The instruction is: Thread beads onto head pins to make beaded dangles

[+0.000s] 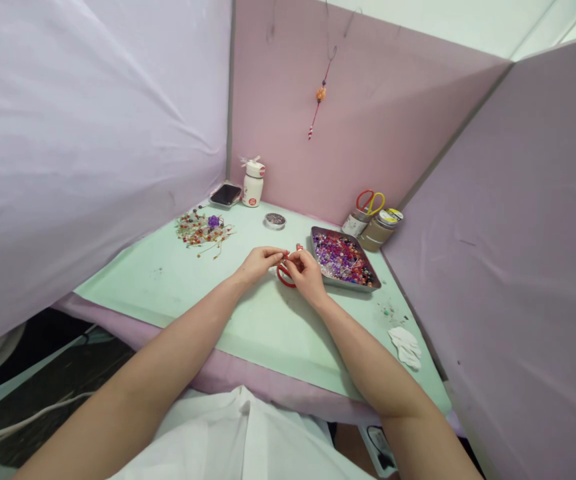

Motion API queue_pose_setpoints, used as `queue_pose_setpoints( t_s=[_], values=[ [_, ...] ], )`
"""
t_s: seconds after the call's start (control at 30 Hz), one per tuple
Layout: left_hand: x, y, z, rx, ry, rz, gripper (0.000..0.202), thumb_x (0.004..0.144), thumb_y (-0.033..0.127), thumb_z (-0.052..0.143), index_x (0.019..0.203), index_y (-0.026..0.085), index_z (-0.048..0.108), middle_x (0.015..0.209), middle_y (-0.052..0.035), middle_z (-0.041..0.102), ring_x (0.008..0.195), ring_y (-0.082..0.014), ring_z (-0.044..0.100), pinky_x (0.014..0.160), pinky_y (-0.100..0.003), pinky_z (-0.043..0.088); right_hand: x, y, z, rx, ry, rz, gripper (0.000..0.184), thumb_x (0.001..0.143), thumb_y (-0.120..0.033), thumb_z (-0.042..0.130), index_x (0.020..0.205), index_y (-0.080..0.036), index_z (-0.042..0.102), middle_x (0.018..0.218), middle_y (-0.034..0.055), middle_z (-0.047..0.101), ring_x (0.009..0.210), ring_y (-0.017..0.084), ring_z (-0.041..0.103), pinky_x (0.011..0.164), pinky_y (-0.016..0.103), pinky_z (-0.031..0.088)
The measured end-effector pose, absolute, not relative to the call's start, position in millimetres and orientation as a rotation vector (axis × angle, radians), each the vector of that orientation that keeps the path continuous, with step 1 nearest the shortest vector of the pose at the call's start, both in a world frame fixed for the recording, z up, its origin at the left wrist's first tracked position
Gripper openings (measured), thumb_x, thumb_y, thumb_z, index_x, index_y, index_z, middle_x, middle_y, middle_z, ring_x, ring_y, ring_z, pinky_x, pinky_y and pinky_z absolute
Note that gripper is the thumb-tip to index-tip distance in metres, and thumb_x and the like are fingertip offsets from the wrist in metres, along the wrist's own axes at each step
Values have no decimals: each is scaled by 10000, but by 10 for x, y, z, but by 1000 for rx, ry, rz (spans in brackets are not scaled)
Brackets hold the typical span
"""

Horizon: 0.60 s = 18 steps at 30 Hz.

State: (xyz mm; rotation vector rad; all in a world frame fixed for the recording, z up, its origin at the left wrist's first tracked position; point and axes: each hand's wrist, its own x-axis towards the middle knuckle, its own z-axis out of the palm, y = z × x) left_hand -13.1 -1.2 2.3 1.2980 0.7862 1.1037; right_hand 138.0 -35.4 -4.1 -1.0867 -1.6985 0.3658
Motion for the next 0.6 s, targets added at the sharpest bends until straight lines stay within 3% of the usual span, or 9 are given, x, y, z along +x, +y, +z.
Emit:
queue_pose_setpoints(
  t_s=[0.27, 0.6],
  values=[
    [-150, 6, 42, 1263, 828, 1191, 347, 622, 335, 751, 912, 146, 723, 1007, -100, 713, 928, -197, 623, 914, -373, 444, 1351, -350, -88, -1093, -1583, 589, 167, 811, -339, 561, 921, -218, 525, 644, -45, 491, 579, 119, 460, 574, 258, 399],
    [-155, -19, 88, 1031, 690, 1188, 305, 586, 315, 783, 817, 129, 713, 893, -85, 701, 838, -144, 606, 873, -322, 444, 1306, -420, -41, -1103, -1741, 472, 112, 813, -305, 530, 776, -217, 588, 690, -5, 578, 616, 137, 506, 624, 292, 430]
  ],
)
